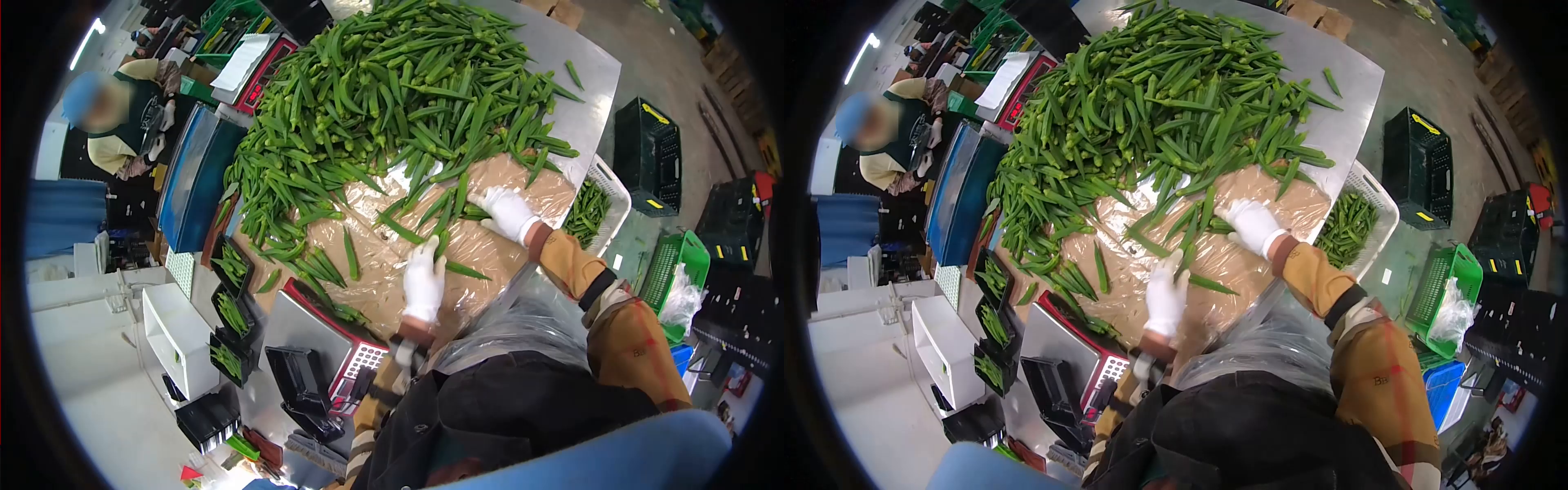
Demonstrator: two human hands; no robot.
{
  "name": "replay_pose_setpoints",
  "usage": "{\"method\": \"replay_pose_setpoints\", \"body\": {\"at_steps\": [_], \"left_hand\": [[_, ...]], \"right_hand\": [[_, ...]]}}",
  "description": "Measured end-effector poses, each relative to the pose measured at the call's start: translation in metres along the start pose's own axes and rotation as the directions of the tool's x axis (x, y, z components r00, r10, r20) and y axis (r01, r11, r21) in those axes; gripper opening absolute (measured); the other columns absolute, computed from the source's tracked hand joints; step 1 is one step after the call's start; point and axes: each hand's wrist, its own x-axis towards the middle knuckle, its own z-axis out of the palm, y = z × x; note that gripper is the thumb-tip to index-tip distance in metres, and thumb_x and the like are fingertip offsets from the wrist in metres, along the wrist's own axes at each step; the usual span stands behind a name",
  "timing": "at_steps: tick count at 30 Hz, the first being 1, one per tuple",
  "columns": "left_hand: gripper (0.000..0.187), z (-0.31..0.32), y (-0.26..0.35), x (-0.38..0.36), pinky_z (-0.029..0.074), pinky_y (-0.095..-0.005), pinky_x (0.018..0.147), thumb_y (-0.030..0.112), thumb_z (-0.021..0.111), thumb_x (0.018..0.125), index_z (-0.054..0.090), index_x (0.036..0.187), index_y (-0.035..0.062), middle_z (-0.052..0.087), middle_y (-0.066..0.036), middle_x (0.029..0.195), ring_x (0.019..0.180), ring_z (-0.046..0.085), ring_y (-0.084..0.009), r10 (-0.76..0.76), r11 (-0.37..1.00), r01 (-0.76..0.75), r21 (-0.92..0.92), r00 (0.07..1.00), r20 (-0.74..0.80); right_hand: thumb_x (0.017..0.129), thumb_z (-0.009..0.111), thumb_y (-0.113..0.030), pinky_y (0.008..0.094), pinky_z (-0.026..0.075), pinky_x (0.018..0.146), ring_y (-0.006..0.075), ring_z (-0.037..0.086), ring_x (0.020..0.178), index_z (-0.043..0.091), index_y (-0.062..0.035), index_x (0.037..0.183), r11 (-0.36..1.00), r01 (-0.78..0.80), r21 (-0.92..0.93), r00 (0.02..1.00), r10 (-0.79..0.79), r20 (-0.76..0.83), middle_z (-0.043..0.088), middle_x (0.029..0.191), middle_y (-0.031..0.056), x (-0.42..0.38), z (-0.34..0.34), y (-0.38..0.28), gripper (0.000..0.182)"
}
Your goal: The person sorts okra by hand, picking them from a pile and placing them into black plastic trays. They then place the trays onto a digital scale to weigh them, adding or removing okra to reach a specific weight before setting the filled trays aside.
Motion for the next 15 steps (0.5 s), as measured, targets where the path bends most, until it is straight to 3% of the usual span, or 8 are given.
{"method": "replay_pose_setpoints", "body": {"at_steps": [4, 7, 11, 12, 13, 15], "left_hand": [[0.052, 0.030, 0.003, 0.042, 0.044, -0.0444, 0.093, 0.009, 0.069, 0.079, 0.054, 0.128, 0.0011, 0.060, -0.020, 0.107, 0.102, 0.054, -0.0381, -0.049, 0.978, 0.045, 0.202, 0.999, 0.019], [0.045, 0.031, 0.002, 0.056, 0.045, -0.0434, 0.091, 0.008, 0.071, 0.076, 0.059, 0.119, -0.0004, 0.062, -0.018, 0.106, 0.096, 0.056, -0.0357, -0.102, 0.966, 0.082, 0.247, 0.992, 0.069], [0.036, 0.008, -0.006, 0.055, 0.044, -0.0425, 0.091, 0.001, 0.068, 0.074, 0.060, 0.109, 0.0016, 0.059, -0.017, 0.098, 0.096, 0.054, -0.0347, -0.128, 0.983, 0.127, -0.133, 0.992, 0.000], [0.026, 0.002, -0.013, 0.057, 0.044, -0.0403, 0.088, -0.004, 0.063, 0.075, 0.059, 0.100, 0.0007, 0.058, -0.016, 0.096, 0.092, 0.055, -0.0320, -0.062, 0.982, 0.046, -0.182, 0.994, -0.085], [0.025, -0.001, -0.017, 0.057, 0.045, -0.0383, 0.085, -0.008, 0.059, 0.074, 0.057, 0.097, 0.0004, 0.057, -0.014, 0.093, 0.089, 0.056, -0.0308, -0.228, 0.923, 0.183, -0.337, 0.969, -0.099], [0.027, -0.006, -0.029, 0.062, 0.046, -0.0371, 0.083, -0.010, 0.057, 0.073, 0.055, 0.098, 0.0005, 0.057, -0.014, 0.091, 0.087, 0.056, -0.0303, -0.275, 0.931, 0.235, -0.279, 0.954, -0.116]], "right_hand": [[0.068, 0.068, -0.016, 0.0435, 0.051, 0.075, 0.0340, 0.061, 0.084, 0.063, -0.0021, 0.099, 0.999, 0.007, 0.048, 0.991, 0.000, -0.133, 0.060, 0.088, 0.0155, 0.006, 0.022, -0.009, 0.034], [0.072, 0.068, -0.021, 0.0450, 0.053, 0.076, 0.0373, 0.065, 0.087, 0.063, -0.0013, 0.097, 0.992, -0.094, 0.088, 0.991, 0.085, 0.099, 0.064, 0.091, 0.0197, -0.005, 0.012, -0.020, 0.032], [0.073, 0.067, -0.026, 0.0458, 0.053, 0.080, 0.0398, 0.066, 0.091, 0.063, 0.0012, 0.103, 0.931, -0.318, 0.179, 0.864, 0.207, 0.459, 0.067, 0.100, 0.0240, -0.028, -0.043, -0.010, 0.041], [0.073, 0.066, -0.026, 0.0460, 0.053, 0.079, 0.0396, 0.067, 0.090, 0.063, 0.0005, 0.103, 0.922, -0.344, 0.176, 0.854, 0.230, 0.466, 0.067, 0.100, 0.0240, -0.036, -0.041, 0.003, 0.040], [0.073, 0.066, -0.025, 0.0461, 0.053, 0.079, 0.0393, 0.067, 0.090, 0.064, -0.0001, 0.103, 0.913, -0.369, 0.172, 0.845, 0.253, 0.472, 0.067, 0.100, 0.0239, -0.045, -0.039, 0.016, 0.040], [0.072, 0.066, -0.024, 0.0464, 0.053, 0.077, 0.0394, 0.067, 0.085, 0.065, -0.0021, 0.103, 0.897, -0.421, 0.134, 0.845, 0.333, 0.418, 0.067, 0.096, 0.0233, -0.048, -0.068, 0.031, 0.038]]}}
